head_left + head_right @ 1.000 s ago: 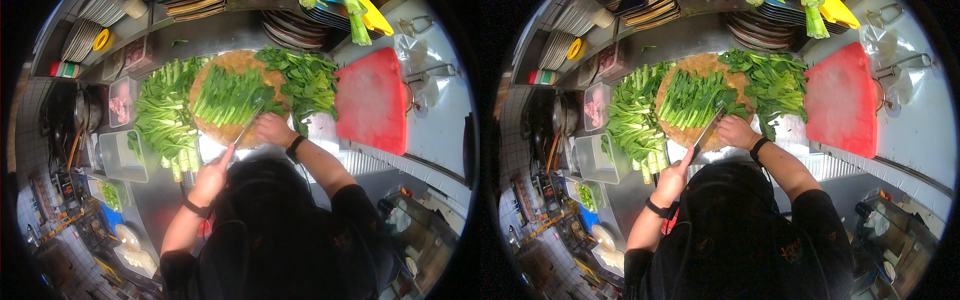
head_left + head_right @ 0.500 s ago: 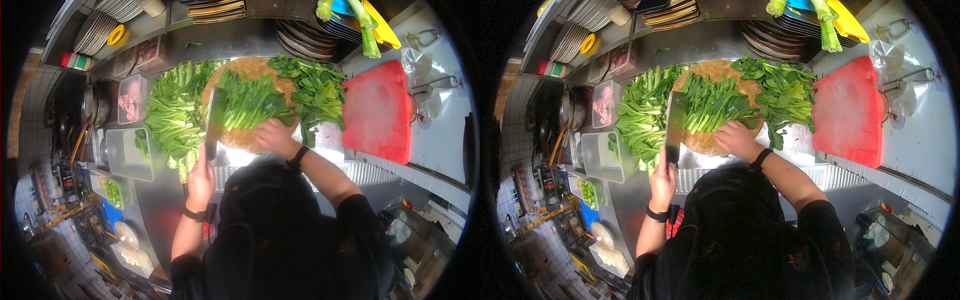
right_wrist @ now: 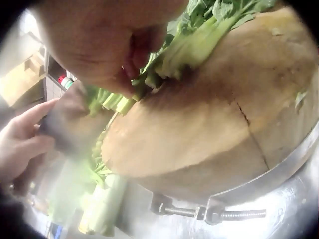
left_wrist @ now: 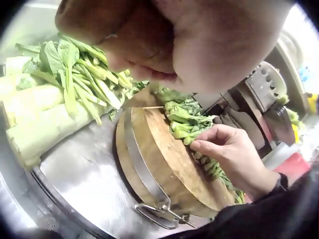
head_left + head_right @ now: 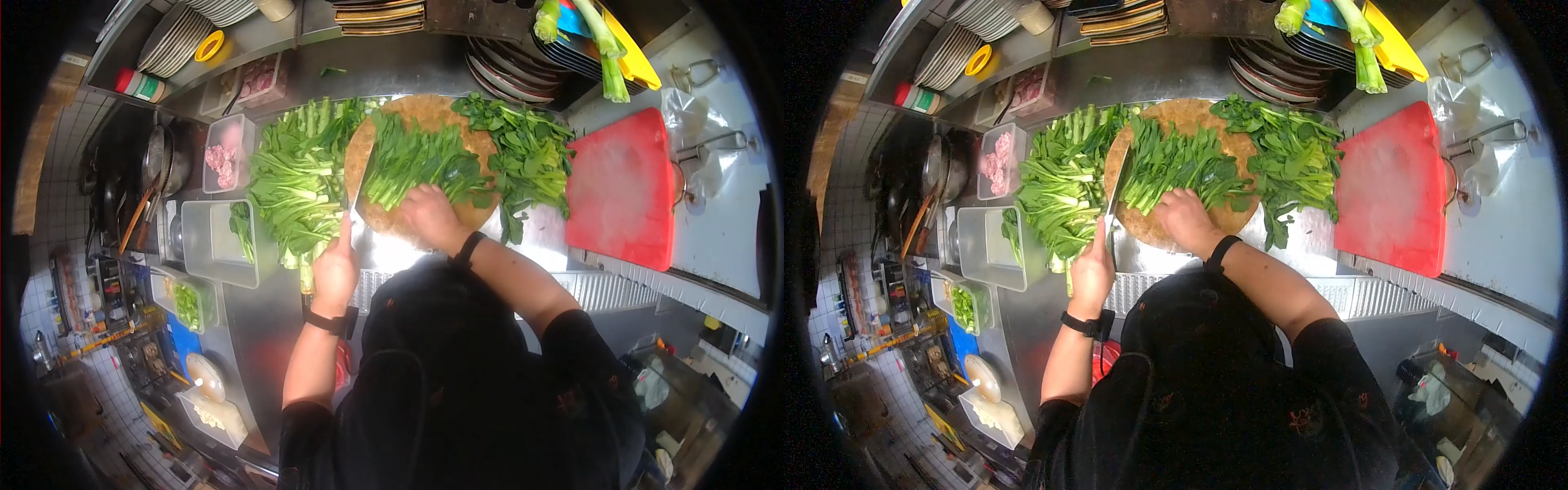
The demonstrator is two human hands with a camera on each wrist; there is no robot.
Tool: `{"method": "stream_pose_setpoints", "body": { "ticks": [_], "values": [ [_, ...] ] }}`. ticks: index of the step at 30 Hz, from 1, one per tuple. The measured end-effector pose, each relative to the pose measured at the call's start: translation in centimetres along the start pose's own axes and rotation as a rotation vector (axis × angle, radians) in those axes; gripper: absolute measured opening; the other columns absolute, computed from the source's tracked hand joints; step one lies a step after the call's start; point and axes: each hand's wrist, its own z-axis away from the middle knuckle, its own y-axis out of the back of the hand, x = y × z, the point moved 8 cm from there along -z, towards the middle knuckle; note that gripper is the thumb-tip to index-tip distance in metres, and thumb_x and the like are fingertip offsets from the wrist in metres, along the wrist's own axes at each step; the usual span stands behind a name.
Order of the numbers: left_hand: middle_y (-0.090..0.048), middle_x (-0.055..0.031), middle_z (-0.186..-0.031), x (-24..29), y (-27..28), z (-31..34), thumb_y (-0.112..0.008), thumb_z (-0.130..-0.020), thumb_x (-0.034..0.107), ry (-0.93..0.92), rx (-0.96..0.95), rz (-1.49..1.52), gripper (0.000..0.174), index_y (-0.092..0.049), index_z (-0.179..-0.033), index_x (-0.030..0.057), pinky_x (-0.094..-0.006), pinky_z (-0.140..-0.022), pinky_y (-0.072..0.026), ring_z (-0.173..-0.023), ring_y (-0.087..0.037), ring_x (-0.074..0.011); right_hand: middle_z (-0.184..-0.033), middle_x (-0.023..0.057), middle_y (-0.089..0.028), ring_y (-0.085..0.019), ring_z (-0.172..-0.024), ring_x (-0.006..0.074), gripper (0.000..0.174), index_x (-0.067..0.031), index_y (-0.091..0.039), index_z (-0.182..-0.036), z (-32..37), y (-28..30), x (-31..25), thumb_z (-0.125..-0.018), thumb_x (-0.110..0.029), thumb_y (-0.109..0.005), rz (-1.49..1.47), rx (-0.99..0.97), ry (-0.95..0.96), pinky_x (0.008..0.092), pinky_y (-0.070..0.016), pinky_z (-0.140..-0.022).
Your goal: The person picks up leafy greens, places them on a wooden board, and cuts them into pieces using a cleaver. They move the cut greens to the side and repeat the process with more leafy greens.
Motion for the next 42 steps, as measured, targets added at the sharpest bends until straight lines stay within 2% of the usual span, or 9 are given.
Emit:
{"method": "stream_pose_setpoints", "body": {
  "ticks": [9, 12, 13, 16, 24, 32, 34, 38, 42],
  "values": [
    [-0.071, -0.0242, -0.092, -0.7, 1.7, -0.8, -0.061, -0.091, 0.003, 0.099, 0.095, 0.352, 0.07, -0.049, -0.159, 0.0103, -0.0529, -0.073, -0.0583, -0.078, -0.071, -0.0425, -0.095, 0.0086, -0.07, -0.066, -0.097, 0.0307, 0.011, -0.0064, -0.076, -0.089, 1.7, 5.6, 1.6, -0.09, -0.017, -0.077, -0.304, 0.181, -0.177, 0.0442, -0.052, -0.089],
    [-0.069, -0.0243, -0.105, -0.8, 2.6, -3.7, -0.062, -0.089, 0.003, 0.068, 0.073, 0.166, 0.072, -0.05, -0.159, 0.01, -0.0517, -0.075, -0.0593, -0.085, -0.072, -0.0419, -0.093, 0.0104, -0.07, -0.067, -0.093, 0.032, 0.007, -0.0058, -0.075, -0.09, 4.4, 9.2, 3.7, -0.089, -0.012, -0.079, -0.296, 0.276, -0.263, 0.044, -0.0539, -0.083],
    [-0.067, -0.0248, -0.113, -1.2, 2.3, -5.0, -0.065, -0.083, -0.002, 0.104, 0.02, 0.188, 0.078, -0.05, -0.159, 0.0096, -0.052, -0.086, -0.0577, -0.1, -0.069, -0.0425, -0.093, 0.0104, -0.07, -0.067, -0.093, 0.032, 0.007, -0.0058, -0.075, -0.09, 5.3, 10.2, 4.0, -0.089, -0.012, -0.079, -0.292, 0.271, -0.26, 0.044, -0.0539, -0.083],
    [-0.065, -0.0234, -0.106, -1.0, 1.5, -8.9, -0.065, -0.082, -0.004, -0.021, 0.095, 0.088, 0.078, -0.051, -0.158, 0.0091, -0.0512, -0.087, -0.0568, -0.102, -0.067, -0.0433, -0.089, 0.0117, -0.069, -0.067, -0.088, 0.033, 0.006, -0.0057, -0.074, -0.092, 9.2, 13.4, 5.6, -0.087, -0.007, -0.078, -0.206, 0.363, -0.339, 0.043, -0.054, -0.078],
    [-0.065, -0.0216, -0.106, -1.2, -1.6, -18.0, -0.059, -0.087, -0.002, -0.129, 0.194, -0.118, 0.055, -0.066, -0.141, 0.0062, -0.0489, -0.088, -0.0538, -0.101, -0.064, -0.0398, -0.086, 0.0119, -0.067, -0.066, -0.085, 0.0333, 0.008, -0.0047, -0.068, -0.084, 24.1, 11.5, 9.9, -0.083, -0.002, -0.076, -0.013, 0.285, -0.695, 0.0442, -0.0538, -0.08],
    [-0.065, -0.0235, -0.119, -2.8, -4.4, -21.0, -0.062, -0.094, 0.011, -0.003, -0.019, -0.227, 0.04, -0.07, -0.133, 0.0066, -0.0521, -0.095, -0.0517, -0.112, -0.063, -0.0417, -0.085, 0.0137, -0.068, -0.068, -0.086, 0.036, 0.005, -0.0056, -0.069, -0.085, 33.6, 10.4, 10.2, -0.085, -0.003, -0.074, 0.105, 0.225, -0.898, 0.0472, -0.0545, -0.079],
    [-0.065, -0.0255, -0.125, 0.3, -2.3, -19.1, -0.066, -0.095, 0.015, -0.133, 0.26, -0.051, 0.039, -0.068, -0.132, 0.0006, -0.0533, -0.099, -0.0502, -0.114, -0.062, -0.0432, -0.086, 0.0142, -0.069, -0.068, -0.086, 0.0364, 0.005, -0.0056, -0.069, -0.085, 34.2, 10.7, 10.5, -0.085, -0.003, -0.073, 0.126, 0.256, -0.934, 0.0474, -0.0545, -0.079],
    [-0.052, -0.034, -0.152, 3.6, -5.4, -16.6, -0.069, -0.099, 0.04, 0.102, -0.237, 0.434, 0.069, -0.055, -0.146, -0.0081, -0.0523, -0.119, -0.0395, -0.14, -0.048, -0.0504, -0.086, 0.0142, -0.069, -0.068, -0.085, 0.0364, 0.005, -0.0057, -0.069, -0.085, 32.6, 11.8, 12.3, -0.085, -0.004, -0.074, 0.162, 0.274, -0.926, 0.0474, -0.0546, -0.079],
    [-0.042, -0.0399, -0.158, 8.1, -6.2, -14.1, -0.074, -0.09, 0.061, 0.057, -0.242, 0.249, 0.115, -0.025, -0.162, -0.0146, -0.0513, -0.124, -0.0331, -0.148, -0.04, -0.0525, -0.089, 0.014, -0.07, -0.068, -0.088, 0.0365, 0.006, -0.006, -0.07, -0.086, 29.9, 12.4, 13.7, -0.086, -0.007, -0.076, 0.1, 0.305, -0.923, 0.0474, -0.0549, -0.08]
  ]
}}
